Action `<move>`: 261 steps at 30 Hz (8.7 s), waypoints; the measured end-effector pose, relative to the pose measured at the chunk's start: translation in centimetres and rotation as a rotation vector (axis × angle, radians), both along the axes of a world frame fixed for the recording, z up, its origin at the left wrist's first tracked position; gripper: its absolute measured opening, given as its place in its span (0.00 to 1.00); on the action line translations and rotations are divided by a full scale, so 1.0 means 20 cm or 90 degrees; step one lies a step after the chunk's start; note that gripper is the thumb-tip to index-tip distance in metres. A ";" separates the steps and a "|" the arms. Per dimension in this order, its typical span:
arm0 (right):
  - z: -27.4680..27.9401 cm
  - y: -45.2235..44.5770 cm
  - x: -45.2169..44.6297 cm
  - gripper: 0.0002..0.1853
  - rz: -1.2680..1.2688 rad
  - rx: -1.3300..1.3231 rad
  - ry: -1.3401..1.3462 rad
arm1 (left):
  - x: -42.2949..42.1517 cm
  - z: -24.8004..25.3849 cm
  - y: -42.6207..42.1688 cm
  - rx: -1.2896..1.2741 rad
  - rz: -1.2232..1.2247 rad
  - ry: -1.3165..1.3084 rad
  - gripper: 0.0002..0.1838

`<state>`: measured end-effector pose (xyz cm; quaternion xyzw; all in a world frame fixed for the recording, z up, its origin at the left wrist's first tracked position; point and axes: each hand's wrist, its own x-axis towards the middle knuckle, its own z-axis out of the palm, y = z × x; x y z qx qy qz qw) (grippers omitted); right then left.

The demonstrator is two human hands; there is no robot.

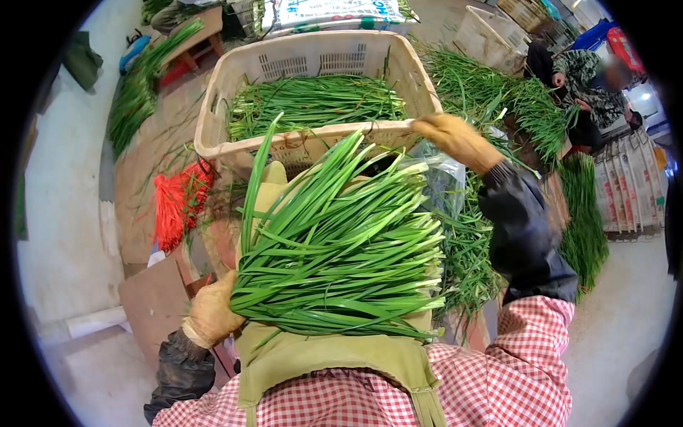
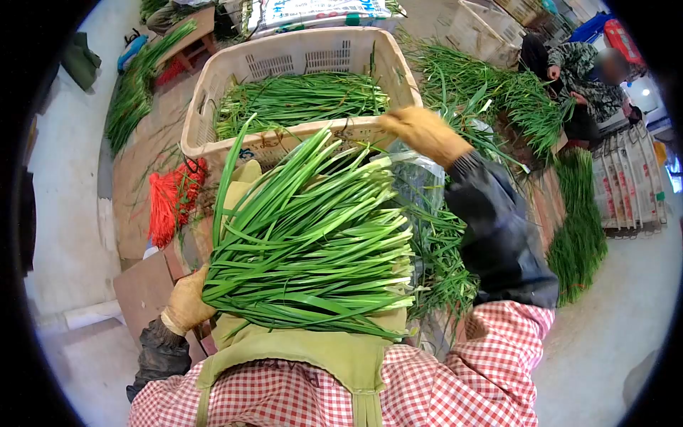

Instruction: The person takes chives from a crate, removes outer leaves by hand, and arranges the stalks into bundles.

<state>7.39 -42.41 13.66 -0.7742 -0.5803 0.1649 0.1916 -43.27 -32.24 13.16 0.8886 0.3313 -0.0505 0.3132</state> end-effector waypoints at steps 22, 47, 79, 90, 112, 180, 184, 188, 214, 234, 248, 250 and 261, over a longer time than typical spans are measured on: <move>-0.03 0.03 -0.35 0.06 0.160 -0.115 -0.377 | 0.01 -0.03 0.02 -0.028 -0.004 -0.007 0.25; -0.28 -0.76 0.13 0.22 -0.483 -0.111 -0.225 | -0.02 -0.18 0.03 0.016 0.027 -0.027 0.24; -0.49 -0.21 -0.26 0.19 -0.366 0.167 0.430 | 0.09 -0.27 0.04 -0.140 0.127 -0.142 0.30; -0.63 -0.71 0.29 0.13 -0.665 0.333 0.076 | 0.05 -0.29 0.15 -0.185 -0.004 -0.102 0.31; -0.58 -1.00 0.07 0.12 -0.175 -0.142 0.155 | -0.01 -0.30 0.10 -0.070 0.046 -0.021 0.28; -0.16 0.77 -0.50 0.08 0.278 -0.143 -0.331 | 0.02 0.00 -0.03 0.000 -0.024 0.158 0.48; -0.16 0.52 -0.11 0.10 0.026 0.007 -0.323 | -0.01 -0.02 -0.01 -0.027 0.025 0.174 0.45; -0.24 -0.10 0.39 0.21 -0.344 -0.230 -0.312 | -0.03 -0.05 0.03 -0.026 -0.001 0.105 0.31; -0.38 -1.11 -0.42 0.20 -0.376 -0.234 -0.068 | 0.02 -0.27 0.05 -0.195 0.104 -0.200 0.22; -0.35 -0.58 -0.81 0.18 -0.587 0.305 0.975 | -0.24 -0.48 0.16 -0.437 0.116 -0.171 0.23; -0.33 -0.94 -0.94 0.29 -0.622 0.328 0.742 | -0.24 -0.62 0.41 -0.396 -0.068 -0.118 0.20; -0.52 -0.69 -1.01 0.17 -0.550 0.471 0.788 | -0.26 -0.62 0.38 -0.559 0.106 -0.101 0.18; -0.28 -0.76 -0.77 0.14 -0.347 0.181 0.562 | -0.31 -0.32 0.04 -0.396 0.313 -0.261 0.22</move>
